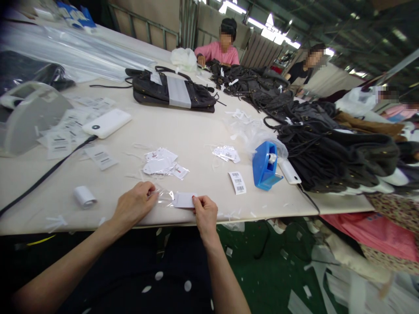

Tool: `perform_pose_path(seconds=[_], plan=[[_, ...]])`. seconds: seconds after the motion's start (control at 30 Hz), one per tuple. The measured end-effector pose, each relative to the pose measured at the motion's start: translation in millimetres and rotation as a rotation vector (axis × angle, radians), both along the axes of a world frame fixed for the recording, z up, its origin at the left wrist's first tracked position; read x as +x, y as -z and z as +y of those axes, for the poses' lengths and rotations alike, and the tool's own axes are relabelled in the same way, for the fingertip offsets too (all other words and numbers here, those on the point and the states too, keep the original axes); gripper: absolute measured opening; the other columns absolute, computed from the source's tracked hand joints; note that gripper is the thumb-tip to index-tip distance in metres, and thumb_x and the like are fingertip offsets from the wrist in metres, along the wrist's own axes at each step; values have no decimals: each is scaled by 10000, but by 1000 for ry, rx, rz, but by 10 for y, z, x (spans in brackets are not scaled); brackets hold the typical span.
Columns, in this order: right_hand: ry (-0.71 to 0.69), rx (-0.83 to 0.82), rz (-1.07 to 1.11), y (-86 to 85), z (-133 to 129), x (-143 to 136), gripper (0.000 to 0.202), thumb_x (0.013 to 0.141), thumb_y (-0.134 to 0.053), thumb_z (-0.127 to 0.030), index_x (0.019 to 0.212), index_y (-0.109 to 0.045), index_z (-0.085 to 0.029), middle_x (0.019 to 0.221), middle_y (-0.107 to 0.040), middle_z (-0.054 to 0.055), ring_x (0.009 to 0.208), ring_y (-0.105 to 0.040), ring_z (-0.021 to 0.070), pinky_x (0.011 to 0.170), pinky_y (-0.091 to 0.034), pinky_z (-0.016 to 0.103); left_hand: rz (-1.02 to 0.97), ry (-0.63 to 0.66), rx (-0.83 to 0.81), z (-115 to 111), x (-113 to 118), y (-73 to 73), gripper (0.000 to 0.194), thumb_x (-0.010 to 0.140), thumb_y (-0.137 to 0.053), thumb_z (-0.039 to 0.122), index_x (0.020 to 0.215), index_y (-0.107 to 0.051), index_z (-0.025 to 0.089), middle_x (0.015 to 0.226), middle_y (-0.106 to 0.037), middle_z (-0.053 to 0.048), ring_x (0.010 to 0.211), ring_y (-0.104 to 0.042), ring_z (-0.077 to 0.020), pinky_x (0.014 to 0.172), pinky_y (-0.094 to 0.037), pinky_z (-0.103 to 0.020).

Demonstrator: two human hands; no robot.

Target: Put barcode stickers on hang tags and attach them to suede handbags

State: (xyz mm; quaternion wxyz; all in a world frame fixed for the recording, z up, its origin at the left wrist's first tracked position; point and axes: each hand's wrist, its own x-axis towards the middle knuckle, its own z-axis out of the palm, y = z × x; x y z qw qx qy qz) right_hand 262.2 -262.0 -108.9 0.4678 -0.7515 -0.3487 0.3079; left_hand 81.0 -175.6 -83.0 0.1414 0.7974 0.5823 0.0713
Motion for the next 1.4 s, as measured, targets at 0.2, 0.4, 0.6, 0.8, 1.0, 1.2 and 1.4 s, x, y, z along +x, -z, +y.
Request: perform_pose_path(seconds=[0.2,0.4,0.6,0.8,1.0,1.2,1.4], plan=[[-15,-10,-32,-24,6,0,319,741,-522,-449,604,-572,-165,466,-496,-33,461,-461,110,491,-355,219,-145,230,491,-71,26,-33,378,808,-455,184,1180,-484,123,1223,-497,-165,1117,-447,-306,875,-388,-453],[-40,-60,-194,2,-15,-20,305,781,-484,-420,623,-579,-178,485,-534,-20,480,-492,126,518,-364,229,-327,741,502,-220,189,338,320,808,-379,44,1042,-579,130,1050,-616,-106,1024,-522,-205,871,-457,-347],[71,-102,-646,-100,-8,283,260,830,-454,-389,778,-607,-185,723,-633,40,680,-568,167,662,-386,264,-380,733,508,-167,177,576,312,818,-391,71,1051,-583,150,1086,-611,-90,1043,-515,-208,901,-451,-374],[367,-233,-967,-80,85,1095,474,780,-524,-396,1155,-489,-110,1195,-498,193,1112,-430,311,868,-321,410,-426,706,504,-148,165,612,297,823,-414,98,1059,-580,165,1079,-619,-82,1044,-522,-211,894,-453,-374],[285,-260,-912,109,152,1305,499,774,-534,-431,1163,-495,-120,1083,-582,158,1046,-487,287,849,-320,363,-410,710,498,-157,162,622,286,832,-419,110,1054,-588,174,1088,-622,-74,1051,-526,-201,917,-441,-361],[329,-222,-887,120,164,1266,482,774,-556,-416,1169,-499,-147,1102,-587,134,1035,-501,270,842,-322,350,-395,737,562,-132,168,577,274,833,-434,152,1059,-586,183,1079,-627,-69,1032,-543,-204,900,-451,-346],[362,-173,-930,76,187,1285,491,774,-569,-455,1157,-511,-152,1074,-599,138,1015,-516,258,857,-321,358,-415,811,657,36,130,832,309,814,-456,229,1103,-566,225,1087,-626,-63,995,-573,-226,855,-473,-345]])
